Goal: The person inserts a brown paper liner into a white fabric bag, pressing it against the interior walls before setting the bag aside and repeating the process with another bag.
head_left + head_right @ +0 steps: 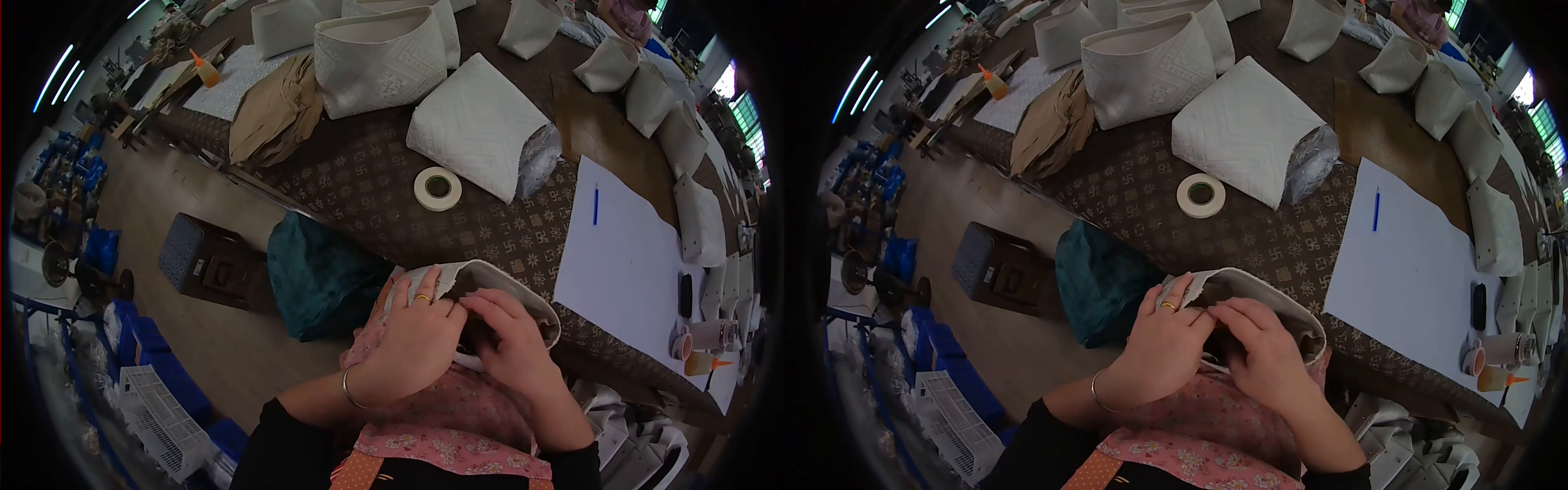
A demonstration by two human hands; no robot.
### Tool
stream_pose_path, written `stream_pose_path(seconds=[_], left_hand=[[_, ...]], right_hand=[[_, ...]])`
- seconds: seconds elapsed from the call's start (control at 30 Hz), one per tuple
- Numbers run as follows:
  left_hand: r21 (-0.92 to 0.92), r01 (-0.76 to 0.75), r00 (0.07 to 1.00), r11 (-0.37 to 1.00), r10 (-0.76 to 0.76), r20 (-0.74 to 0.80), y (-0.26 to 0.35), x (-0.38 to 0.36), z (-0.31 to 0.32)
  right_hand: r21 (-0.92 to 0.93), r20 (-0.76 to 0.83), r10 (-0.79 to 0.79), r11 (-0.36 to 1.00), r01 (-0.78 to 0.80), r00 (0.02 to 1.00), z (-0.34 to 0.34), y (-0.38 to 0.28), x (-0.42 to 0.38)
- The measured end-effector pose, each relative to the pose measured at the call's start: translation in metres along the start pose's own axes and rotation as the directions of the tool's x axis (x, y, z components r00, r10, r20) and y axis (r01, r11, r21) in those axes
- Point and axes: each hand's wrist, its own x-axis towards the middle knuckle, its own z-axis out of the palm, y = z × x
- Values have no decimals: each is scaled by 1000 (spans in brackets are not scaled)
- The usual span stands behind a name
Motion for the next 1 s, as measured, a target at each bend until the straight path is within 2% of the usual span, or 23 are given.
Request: stream_pose_path(seconds=[0.13, 0.2, 0.27, 0.33, 0.4, 0.43, 0.5, 0.6, 0.7, 1.0], left_hand=[[-42, -8, 1000, 999, 8, -3, -2, -3, -1], [-90, -93, 985, 992, 79, -150, -7, -3, -1], [-150, -115, 978, 982, 85, -191, -13, 0, -10], [-209, -146, 970, 967, 99, -223, -18, 0, -13], [-326, -151, 925, 933, 18, -378, -24, 0, -9], [-324, -157, 928, 933, 27, -371, -26, 1, -5], [-475, -109, 908, 873, -108, -406, -28, 2, 0], [-444, -166, 885, 881, -65, -461, -33, 10, -3], [-506, -150, 895, 850, -100, -434, -33, 11, 1], [-490, -76, 920, 868, -129, -371, -32, 11, -2]], right_hand=[[61, 20, 0, 998, -1, 1000, 5, 11, -1], [100, 42, 16, 995, -20, 999, 3, 16, 3], [86, -44, -43, 995, 46, 998, 4, 14, 8], [83, -60, -47, 995, 52, 997, 7, 15, 12], [83, -79, -52, 995, 58, 996, 10, 14, 17], [100, -29, -15, 995, 18, 999, 10, 13, 21], [120, 17, 25, 992, -26, 1000, 11, 12, 27], [149, -11, -43, 988, 44, 999, 12, 13, 33], [163, -26, -71, 984, 75, 997, 16, 16, 36], [209, -51, -22, 977, 33, 998, 19, 17, 37]])
